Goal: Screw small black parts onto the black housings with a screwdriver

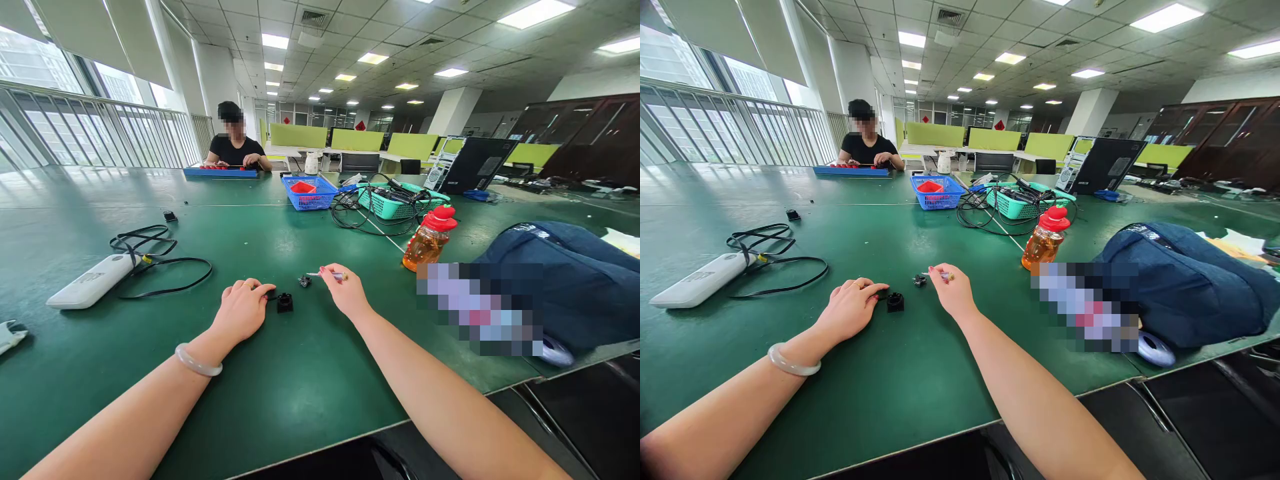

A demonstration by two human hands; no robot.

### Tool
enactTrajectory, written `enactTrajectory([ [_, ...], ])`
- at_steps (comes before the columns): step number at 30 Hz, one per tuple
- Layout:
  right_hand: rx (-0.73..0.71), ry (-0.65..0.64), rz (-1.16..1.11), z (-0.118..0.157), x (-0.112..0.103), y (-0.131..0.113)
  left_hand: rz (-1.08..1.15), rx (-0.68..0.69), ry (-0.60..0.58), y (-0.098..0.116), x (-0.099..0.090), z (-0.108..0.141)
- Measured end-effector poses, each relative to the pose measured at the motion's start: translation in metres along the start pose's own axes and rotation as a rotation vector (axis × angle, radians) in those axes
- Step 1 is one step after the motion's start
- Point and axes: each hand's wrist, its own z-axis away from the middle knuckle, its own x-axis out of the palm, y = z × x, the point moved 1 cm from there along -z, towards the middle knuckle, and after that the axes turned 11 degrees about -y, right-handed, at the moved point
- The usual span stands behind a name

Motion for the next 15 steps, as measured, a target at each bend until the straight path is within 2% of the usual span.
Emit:
enactTrajectory([
  [5, 0.011, -0.008, -0.02, -0.001, 0.002, 0.004, 0.095, 0.067, 0.034, 0.007, -0.001, 0.0],
  [10, 0.034, -0.02, -0.078, -0.004, 0.006, 0.007, 0.132, 0.211, -0.052, 0.021, 0.005, -0.001],
  [15, 0.019, 0.139, -0.212, -0.005, -0.002, 0.006, 0.101, 0.263, -0.132, 0.039, 0.011, -0.004],
])
